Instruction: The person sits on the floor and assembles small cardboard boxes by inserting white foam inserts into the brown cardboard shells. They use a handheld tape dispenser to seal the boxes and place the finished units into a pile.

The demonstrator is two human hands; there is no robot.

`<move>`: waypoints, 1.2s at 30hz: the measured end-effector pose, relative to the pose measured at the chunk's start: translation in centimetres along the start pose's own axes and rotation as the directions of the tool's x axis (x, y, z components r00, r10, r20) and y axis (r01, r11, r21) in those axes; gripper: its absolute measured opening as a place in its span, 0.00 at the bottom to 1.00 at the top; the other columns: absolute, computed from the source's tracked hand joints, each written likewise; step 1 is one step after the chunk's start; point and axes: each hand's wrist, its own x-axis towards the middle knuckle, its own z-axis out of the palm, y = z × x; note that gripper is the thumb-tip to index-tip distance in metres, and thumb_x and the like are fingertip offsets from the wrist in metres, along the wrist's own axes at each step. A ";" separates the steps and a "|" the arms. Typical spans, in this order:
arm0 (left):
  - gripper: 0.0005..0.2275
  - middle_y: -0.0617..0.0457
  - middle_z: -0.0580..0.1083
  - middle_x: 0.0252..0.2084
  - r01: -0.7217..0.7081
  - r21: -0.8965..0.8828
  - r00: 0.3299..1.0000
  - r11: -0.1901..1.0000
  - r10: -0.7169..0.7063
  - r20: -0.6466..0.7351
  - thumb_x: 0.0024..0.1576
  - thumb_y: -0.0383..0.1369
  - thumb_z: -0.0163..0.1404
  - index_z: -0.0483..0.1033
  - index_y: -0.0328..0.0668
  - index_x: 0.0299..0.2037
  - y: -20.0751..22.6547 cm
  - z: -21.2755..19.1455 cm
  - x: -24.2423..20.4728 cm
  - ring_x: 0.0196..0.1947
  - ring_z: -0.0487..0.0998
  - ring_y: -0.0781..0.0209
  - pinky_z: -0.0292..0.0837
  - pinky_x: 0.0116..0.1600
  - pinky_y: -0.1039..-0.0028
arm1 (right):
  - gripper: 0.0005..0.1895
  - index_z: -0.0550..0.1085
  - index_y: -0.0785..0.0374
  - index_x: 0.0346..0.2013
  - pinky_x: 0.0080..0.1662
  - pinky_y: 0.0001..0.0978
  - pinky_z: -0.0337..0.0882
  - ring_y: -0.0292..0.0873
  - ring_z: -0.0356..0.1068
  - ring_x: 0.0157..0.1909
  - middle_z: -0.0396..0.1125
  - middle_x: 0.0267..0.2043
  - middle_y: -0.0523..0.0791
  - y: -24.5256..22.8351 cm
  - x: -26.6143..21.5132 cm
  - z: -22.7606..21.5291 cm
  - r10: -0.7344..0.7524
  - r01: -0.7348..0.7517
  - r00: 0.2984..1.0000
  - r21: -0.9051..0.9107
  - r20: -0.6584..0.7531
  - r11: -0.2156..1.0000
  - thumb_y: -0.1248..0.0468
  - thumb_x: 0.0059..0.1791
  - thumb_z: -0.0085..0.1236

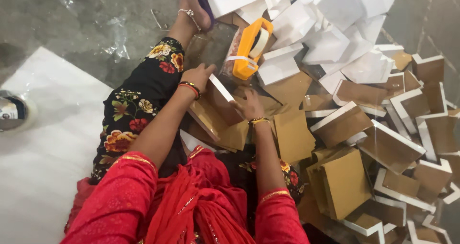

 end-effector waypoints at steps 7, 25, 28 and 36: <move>0.25 0.39 0.78 0.43 -0.095 -0.122 0.995 0.988 0.094 -0.016 0.45 0.30 0.62 0.67 0.46 0.53 1.6 -0.7 1.0 0.45 0.78 0.36 0.74 0.48 0.50 | 0.12 0.74 0.69 0.44 0.49 0.33 0.74 0.41 0.70 0.43 0.71 0.44 0.47 3.1 3.9 -1.3 0.332 0.045 0.898 0.809 -0.290 0.586 0.63 0.55 0.65; 0.26 0.48 0.79 0.44 -0.265 -0.198 0.963 0.944 0.251 -0.093 0.41 0.34 0.63 0.74 0.55 0.53 2.8 3.1 0.7 0.45 0.80 0.43 0.74 0.46 0.54 | 0.17 0.76 0.66 0.39 0.28 0.24 0.65 0.32 0.62 0.26 0.66 0.28 0.40 -0.5 5.0 -1.8 0.710 -0.311 0.689 0.827 -0.144 0.469 0.53 0.54 0.60; 0.20 0.49 0.80 0.43 -0.256 -0.179 0.964 0.950 0.236 -0.126 0.45 0.36 0.62 0.79 0.56 0.50 3.0 2.6 1.7 0.44 0.81 0.45 0.75 0.46 0.55 | 0.15 0.75 0.62 0.38 0.28 0.24 0.67 0.31 0.64 0.26 0.65 0.28 0.37 -5.5 -0.6 0.5 0.815 -0.314 0.578 0.933 0.042 0.175 0.52 0.54 0.59; 0.21 0.50 0.80 0.40 -0.123 -0.342 0.991 0.932 0.135 0.012 0.44 0.46 0.65 0.79 0.57 0.49 3.2 -1.8 1.3 0.41 0.81 0.47 0.75 0.46 0.59 | 0.17 0.74 0.64 0.38 0.32 0.26 0.68 0.34 0.65 0.28 0.67 0.30 0.39 -4.2 -6.0 5.6 0.659 -0.230 0.734 0.973 0.162 0.018 0.53 0.56 0.63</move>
